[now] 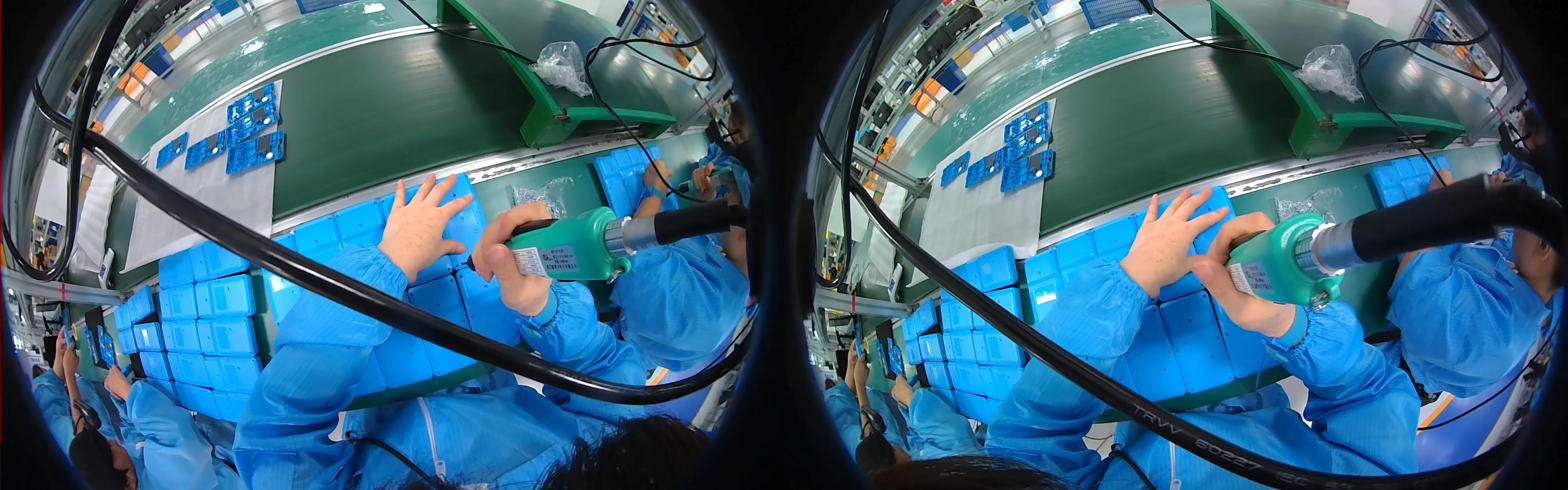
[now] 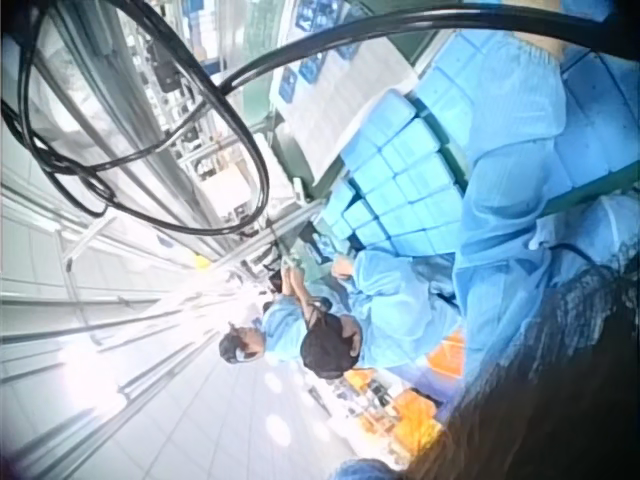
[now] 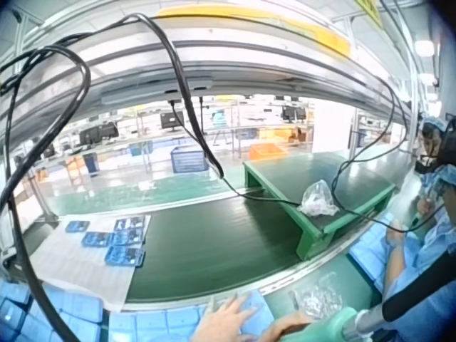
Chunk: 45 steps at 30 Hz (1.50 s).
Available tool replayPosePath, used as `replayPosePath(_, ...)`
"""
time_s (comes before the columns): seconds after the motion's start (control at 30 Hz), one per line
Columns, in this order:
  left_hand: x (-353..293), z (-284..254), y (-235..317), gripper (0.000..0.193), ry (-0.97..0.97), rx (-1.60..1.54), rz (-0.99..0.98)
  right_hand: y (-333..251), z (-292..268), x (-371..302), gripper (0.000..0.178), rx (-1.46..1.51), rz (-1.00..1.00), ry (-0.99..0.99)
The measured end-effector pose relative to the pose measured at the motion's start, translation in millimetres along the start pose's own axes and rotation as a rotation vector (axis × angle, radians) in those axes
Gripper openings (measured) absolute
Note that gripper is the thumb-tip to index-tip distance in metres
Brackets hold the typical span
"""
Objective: Using an electric screwdriver to fasten screws into blue plastic electronic housings on an assembly line.
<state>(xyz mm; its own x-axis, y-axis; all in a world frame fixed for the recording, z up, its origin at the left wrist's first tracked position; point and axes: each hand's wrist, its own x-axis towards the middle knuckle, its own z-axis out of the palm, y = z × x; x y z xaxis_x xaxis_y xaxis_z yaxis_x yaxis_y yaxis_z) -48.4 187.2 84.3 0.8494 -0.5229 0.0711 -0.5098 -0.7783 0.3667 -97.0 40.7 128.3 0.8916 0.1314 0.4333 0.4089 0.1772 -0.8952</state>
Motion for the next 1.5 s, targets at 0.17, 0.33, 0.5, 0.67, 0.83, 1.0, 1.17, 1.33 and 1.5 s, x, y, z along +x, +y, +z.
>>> replayPosePath(0.17,-4,2,-4,0.066,0.005,-0.004,-0.009,5,4,-1,0.026,0.066,0.017,-0.007)
replayPosePath(0.33,-4,3,-6,0.067,0.004,-0.014,-0.008,7,4,0,0.025,0.052,-0.011,-0.018)
replayPosePath(0.5,-2,4,-6,0.069,0.007,-0.020,-0.002,7,2,3,0.025,0.019,0.026,-0.031)
replayPosePath(0.67,-4,7,-10,0.069,0.031,0.009,0.025,12,7,2,0.026,-0.116,-0.089,-0.111)
replayPosePath(0.83,-3,7,-7,0.069,0.042,0.079,0.016,17,9,-3,0.024,-0.102,-0.101,-0.142)
replayPosePath(1.0,-5,3,-6,0.069,0.017,0.060,-0.009,24,9,-4,0.025,-0.115,-0.008,-0.125)
replayPosePath(1.17,-7,8,-9,0.064,0.113,0.035,0.030,33,16,-9,0.027,0.204,0.180,0.155)
replayPosePath(1.33,-3,2,-9,0.068,0.025,0.036,-0.007,24,11,10,0.016,0.220,0.147,0.051)
replayPosePath(1.5,1,-2,1,0.060,-0.018,0.109,0.002,-11,-1,22,0.013,0.201,0.014,0.221)
